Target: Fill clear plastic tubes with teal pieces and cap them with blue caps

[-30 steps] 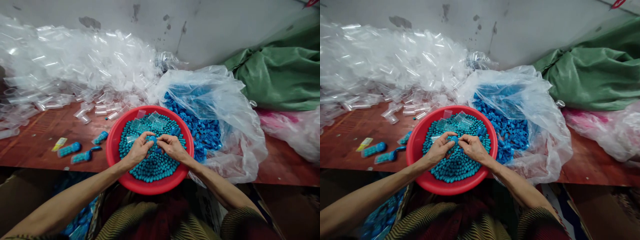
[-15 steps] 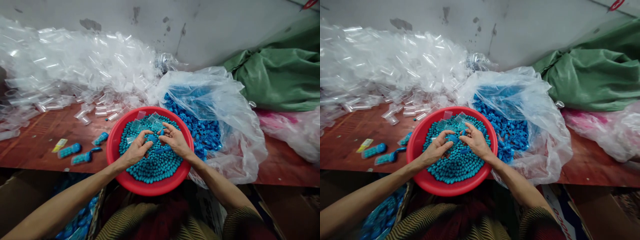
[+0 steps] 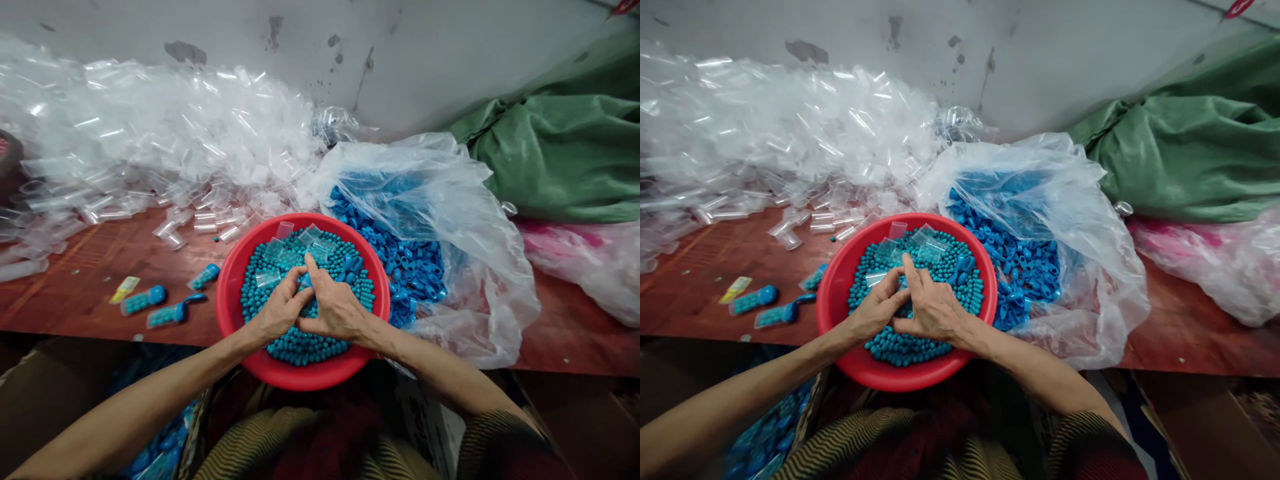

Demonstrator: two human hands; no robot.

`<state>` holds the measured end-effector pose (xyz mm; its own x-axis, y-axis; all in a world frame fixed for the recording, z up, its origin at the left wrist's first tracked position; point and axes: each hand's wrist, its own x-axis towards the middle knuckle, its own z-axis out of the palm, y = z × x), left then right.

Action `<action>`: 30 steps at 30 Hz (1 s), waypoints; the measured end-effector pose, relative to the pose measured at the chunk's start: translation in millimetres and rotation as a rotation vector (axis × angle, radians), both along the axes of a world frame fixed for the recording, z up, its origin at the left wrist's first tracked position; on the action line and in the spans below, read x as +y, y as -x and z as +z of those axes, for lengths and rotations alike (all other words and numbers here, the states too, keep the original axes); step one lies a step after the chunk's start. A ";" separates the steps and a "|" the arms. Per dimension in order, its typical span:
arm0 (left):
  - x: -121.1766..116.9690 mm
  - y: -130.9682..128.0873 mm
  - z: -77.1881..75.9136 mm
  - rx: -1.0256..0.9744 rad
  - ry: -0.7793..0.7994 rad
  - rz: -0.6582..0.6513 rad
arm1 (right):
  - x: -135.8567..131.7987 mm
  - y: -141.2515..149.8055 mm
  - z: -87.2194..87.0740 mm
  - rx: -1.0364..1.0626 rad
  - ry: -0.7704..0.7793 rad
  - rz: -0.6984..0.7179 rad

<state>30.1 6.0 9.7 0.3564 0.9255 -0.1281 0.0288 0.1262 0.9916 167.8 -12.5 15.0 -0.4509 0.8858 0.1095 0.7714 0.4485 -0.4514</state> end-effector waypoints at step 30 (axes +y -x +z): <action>29.3 154.1 -2.1 1.318 -0.521 0.393 | 18.7 -45.0 -24.3 -0.202 0.209 0.003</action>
